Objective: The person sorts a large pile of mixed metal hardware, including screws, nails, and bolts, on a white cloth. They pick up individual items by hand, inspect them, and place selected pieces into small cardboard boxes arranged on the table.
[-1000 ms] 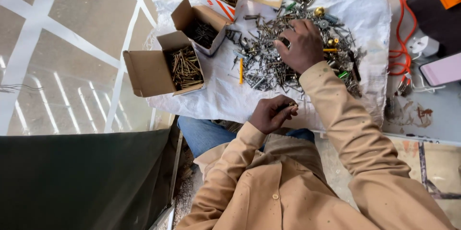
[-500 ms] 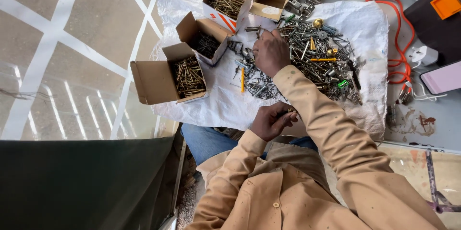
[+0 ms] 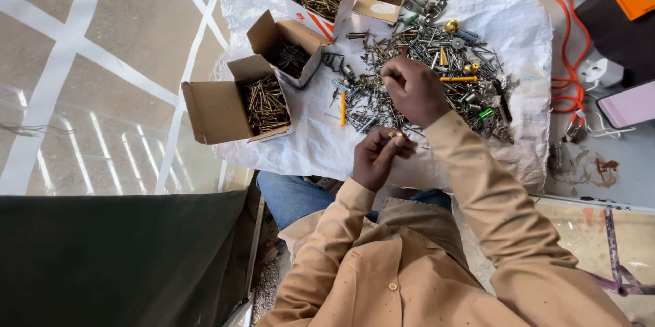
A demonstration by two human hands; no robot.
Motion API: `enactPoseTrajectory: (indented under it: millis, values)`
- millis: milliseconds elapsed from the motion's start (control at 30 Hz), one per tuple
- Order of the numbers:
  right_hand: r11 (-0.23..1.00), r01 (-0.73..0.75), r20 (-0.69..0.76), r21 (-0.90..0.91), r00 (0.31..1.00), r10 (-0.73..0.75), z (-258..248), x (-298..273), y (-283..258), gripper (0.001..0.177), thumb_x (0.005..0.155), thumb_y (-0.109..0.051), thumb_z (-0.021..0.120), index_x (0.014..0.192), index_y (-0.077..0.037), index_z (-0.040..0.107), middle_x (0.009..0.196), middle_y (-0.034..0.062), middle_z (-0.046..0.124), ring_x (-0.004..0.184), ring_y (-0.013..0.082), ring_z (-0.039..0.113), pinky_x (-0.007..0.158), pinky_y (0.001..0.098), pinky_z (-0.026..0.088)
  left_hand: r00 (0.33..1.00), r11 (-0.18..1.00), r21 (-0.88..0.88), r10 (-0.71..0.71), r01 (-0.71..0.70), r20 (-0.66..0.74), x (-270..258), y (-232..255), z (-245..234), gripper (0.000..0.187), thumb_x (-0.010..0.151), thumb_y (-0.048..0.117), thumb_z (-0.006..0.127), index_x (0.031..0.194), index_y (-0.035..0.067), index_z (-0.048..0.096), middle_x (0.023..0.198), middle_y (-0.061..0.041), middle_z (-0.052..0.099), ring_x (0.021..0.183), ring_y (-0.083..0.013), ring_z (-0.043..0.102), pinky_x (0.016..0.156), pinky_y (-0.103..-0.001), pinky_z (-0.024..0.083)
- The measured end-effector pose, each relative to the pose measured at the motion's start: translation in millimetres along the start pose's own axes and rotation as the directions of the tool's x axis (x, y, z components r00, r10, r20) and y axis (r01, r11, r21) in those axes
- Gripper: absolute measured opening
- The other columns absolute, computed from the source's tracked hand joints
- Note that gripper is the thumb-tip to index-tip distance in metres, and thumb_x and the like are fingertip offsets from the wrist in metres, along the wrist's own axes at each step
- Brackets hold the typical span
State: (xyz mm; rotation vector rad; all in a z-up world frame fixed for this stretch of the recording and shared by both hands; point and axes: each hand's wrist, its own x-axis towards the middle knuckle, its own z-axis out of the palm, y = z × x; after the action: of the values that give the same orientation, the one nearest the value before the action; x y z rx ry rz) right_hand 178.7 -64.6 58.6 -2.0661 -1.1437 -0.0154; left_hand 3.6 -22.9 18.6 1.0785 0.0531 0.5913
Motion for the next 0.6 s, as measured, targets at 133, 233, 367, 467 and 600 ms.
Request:
enactPoseTrajectory:
  millis: [133, 233, 367, 467, 600]
  values:
    - [0.997, -0.074, 0.08, -0.006, 0.994, 0.075, -40, -23, -18, 0.006, 0.092, -0.007, 0.068, 0.093, -0.011, 0.072, 0.078, 0.0098, 0.067, 0.069, 0.0271, 0.063, 0.068, 0.041, 0.052, 0.991, 0.993, -0.112, 0.014, -0.029, -0.131, 7, 0, 8, 0.016, 0.106, 0.007, 0.06, 0.111, -0.007, 0.066, 0.105, -0.024, 0.077, 0.093, -0.0294, 0.076, 0.082, -0.04, 0.063]
    - [0.989, -0.125, 0.219, -0.076, 0.966, 0.139, -63, -33, -44, 0.006, 0.084, -0.013, 0.069, 0.086, -0.014, 0.074, 0.078, 0.0121, 0.068, 0.073, 0.0363, 0.069, 0.069, 0.0469, 0.055, 0.961, 0.988, -0.096, 0.095, -0.123, -0.26, 9, -16, 6, 0.017, 0.107, 0.007, 0.058, 0.113, -0.006, 0.067, 0.111, -0.02, 0.077, 0.101, -0.0247, 0.074, 0.087, -0.039, 0.062]
    - [0.986, -0.168, 0.313, -0.022, 0.935, 0.166, -75, -28, -85, 0.011, 0.08, -0.014, 0.069, 0.086, -0.017, 0.078, 0.075, 0.0089, 0.071, 0.07, 0.0282, 0.071, 0.068, 0.0429, 0.057, 0.943, 0.985, -0.06, 0.134, -0.159, -0.304, 9, -35, -2, 0.016, 0.104, 0.003, 0.062, 0.111, -0.01, 0.068, 0.1, -0.021, 0.077, 0.091, -0.0242, 0.075, 0.082, -0.041, 0.063]
    - [0.984, -0.175, 0.296, 0.014, 0.941, 0.163, -71, -22, -84, 0.013, 0.081, -0.011, 0.071, 0.091, -0.014, 0.078, 0.073, 0.008, 0.072, 0.066, 0.0237, 0.072, 0.063, 0.0396, 0.057, 0.946, 0.99, -0.039, 0.119, -0.137, -0.301, 12, -34, -2, 0.016, 0.102, 0.003, 0.065, 0.109, -0.01, 0.069, 0.091, -0.021, 0.077, 0.083, -0.0228, 0.075, 0.075, -0.039, 0.064]
    - [0.953, -0.252, 0.312, 0.168, 0.93, 0.191, -63, -22, -83, 0.017, 0.085, -0.01, 0.074, 0.102, -0.009, 0.077, 0.075, 0.0101, 0.074, 0.063, 0.0194, 0.073, 0.059, 0.0355, 0.057, 0.95, 0.986, -0.126, 0.065, -0.108, -0.304, 10, -24, -2, 0.014, 0.102, 0.004, 0.065, 0.107, -0.009, 0.066, 0.085, -0.02, 0.075, 0.078, -0.0228, 0.075, 0.071, -0.038, 0.065]
